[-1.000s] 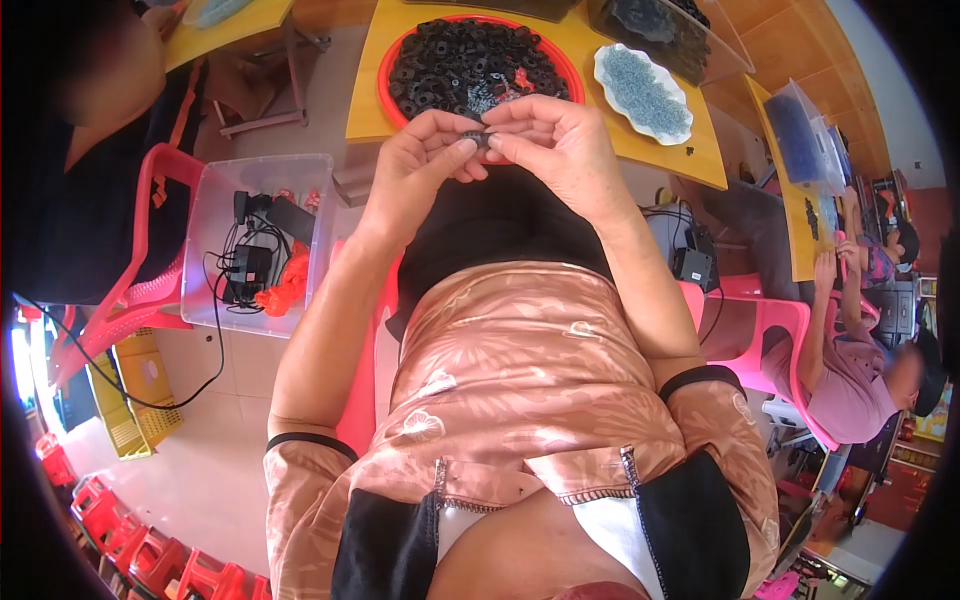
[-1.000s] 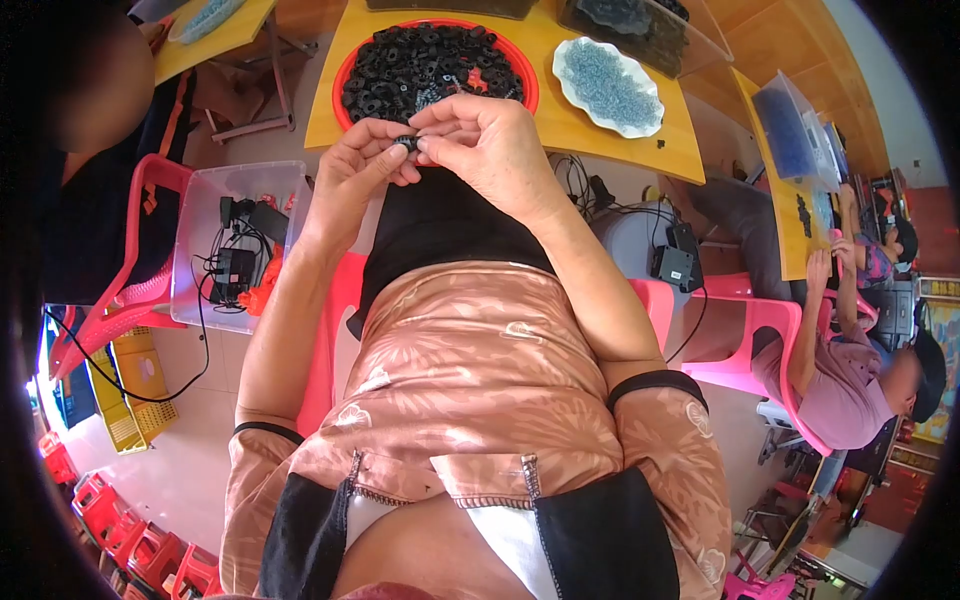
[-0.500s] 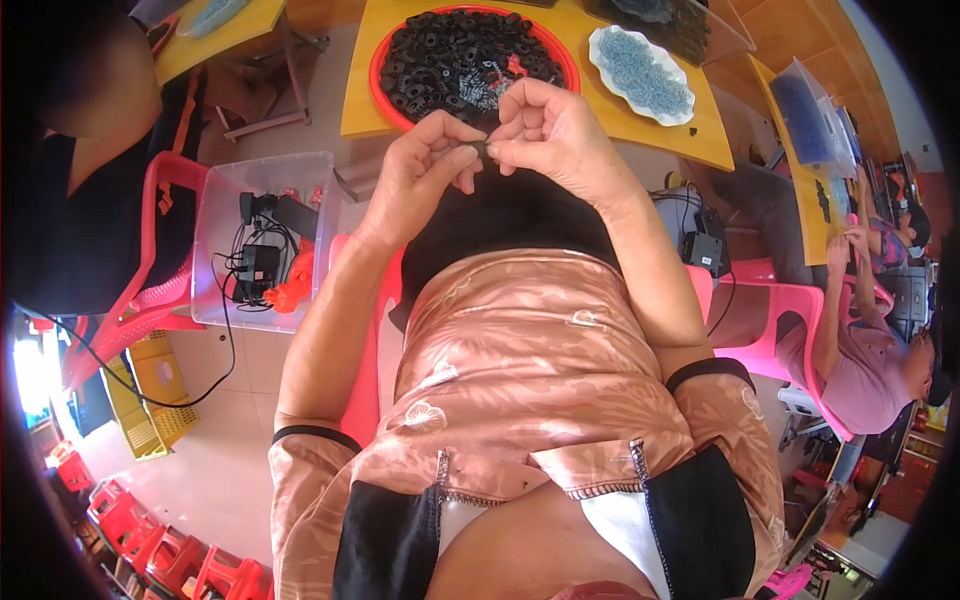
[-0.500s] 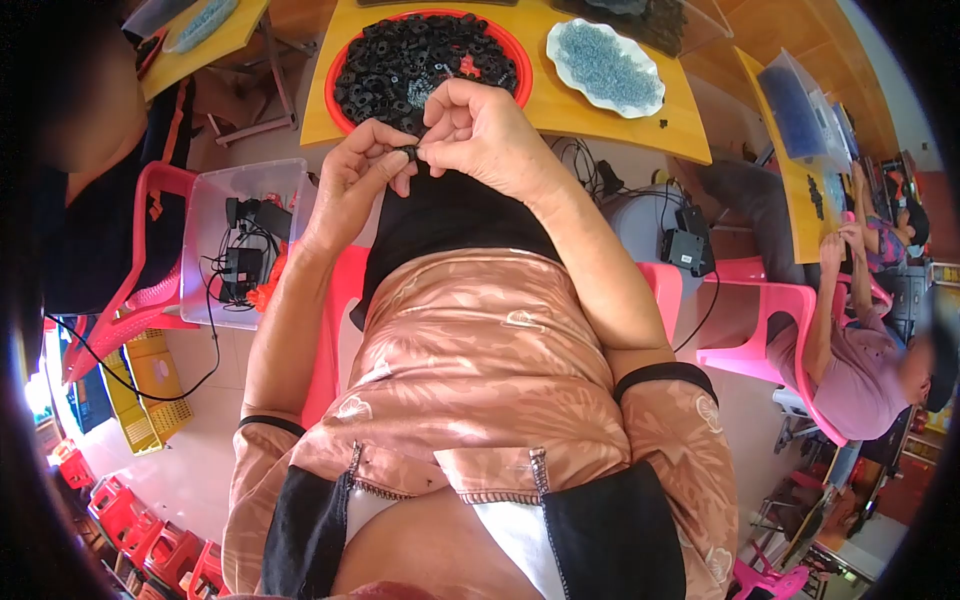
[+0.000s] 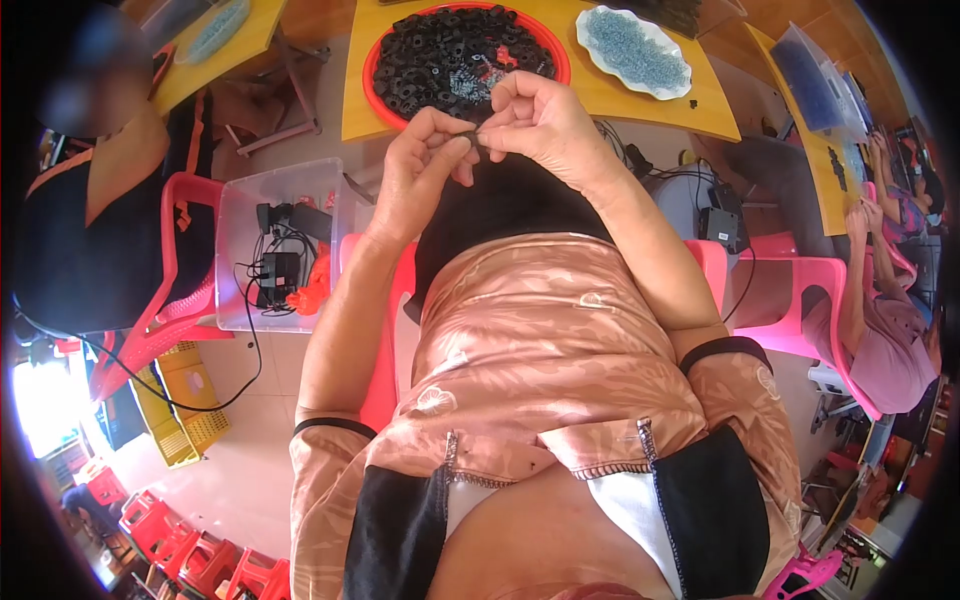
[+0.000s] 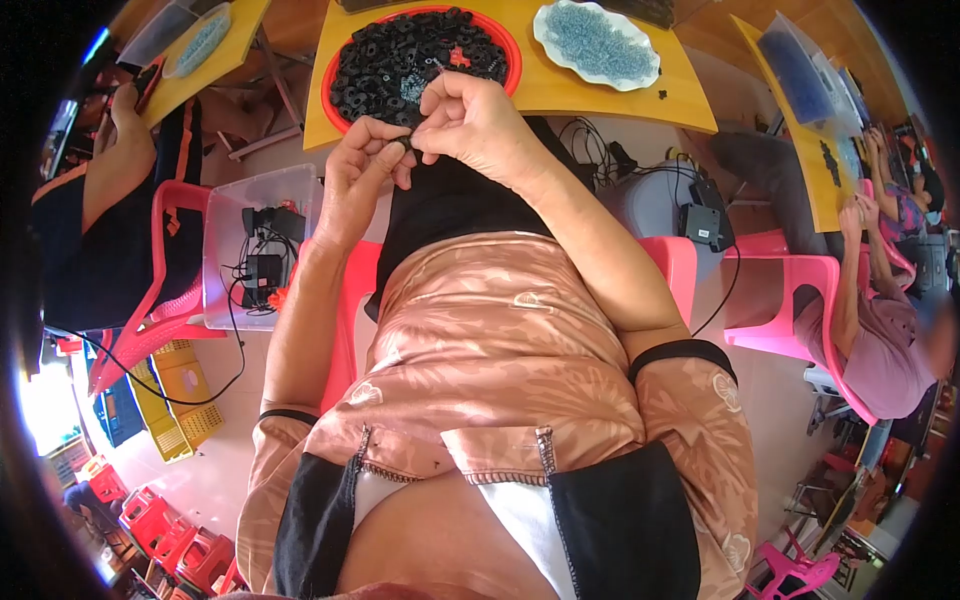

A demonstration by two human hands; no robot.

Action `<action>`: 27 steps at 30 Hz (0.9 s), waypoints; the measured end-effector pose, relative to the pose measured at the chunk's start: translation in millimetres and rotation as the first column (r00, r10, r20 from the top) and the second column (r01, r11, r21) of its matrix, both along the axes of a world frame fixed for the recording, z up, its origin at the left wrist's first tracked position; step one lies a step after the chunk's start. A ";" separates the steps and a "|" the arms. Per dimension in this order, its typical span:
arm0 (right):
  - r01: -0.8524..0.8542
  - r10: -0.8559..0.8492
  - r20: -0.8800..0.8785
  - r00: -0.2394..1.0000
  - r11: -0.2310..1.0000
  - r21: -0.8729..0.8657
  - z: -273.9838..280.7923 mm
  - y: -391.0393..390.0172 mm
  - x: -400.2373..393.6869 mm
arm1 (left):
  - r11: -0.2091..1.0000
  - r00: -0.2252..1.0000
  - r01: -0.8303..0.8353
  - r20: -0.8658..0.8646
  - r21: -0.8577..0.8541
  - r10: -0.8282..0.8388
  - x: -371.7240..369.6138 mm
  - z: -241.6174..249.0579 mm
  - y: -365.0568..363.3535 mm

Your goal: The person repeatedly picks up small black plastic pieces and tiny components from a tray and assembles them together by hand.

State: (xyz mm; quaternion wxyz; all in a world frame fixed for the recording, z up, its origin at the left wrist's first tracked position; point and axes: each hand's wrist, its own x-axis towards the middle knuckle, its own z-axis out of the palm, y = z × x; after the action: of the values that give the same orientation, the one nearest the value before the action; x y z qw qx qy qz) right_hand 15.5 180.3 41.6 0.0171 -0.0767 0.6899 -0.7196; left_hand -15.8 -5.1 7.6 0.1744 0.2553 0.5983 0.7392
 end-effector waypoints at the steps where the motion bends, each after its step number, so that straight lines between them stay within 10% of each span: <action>1: -0.019 0.020 0.024 1.000 1.000 -0.023 -0.5 3.2 -0.4 | 1.000 1.000 0.010 -0.005 -0.002 -0.010 -0.5 0.2 -0.2; 15: -0.082 0.138 0.254 0.957 0.972 -0.220 -29.8 7.1 -1.1 | 0.996 0.996 0.087 0.025 -0.002 -0.087 2.9 -2.0 2.1; 23: -0.080 0.099 0.209 0.973 0.992 -0.097 -0.7 8.4 2.8 | 0.999 0.999 -0.033 0.001 -0.017 0.033 7.2 6.3 4.2; 27: 0.005 -0.055 0.154 0.987 0.953 0.304 36.1 39.6 -17.9 | 0.996 0.996 -0.090 -0.011 -0.010 0.090 0.6 5.3 -1.0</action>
State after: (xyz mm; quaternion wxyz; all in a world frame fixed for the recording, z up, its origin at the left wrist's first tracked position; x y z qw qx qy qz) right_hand -2.4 219.9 77.7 0.0731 -0.0046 0.7894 -0.6094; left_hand -15.2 -6.2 12.8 0.1391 0.2312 0.6140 0.7418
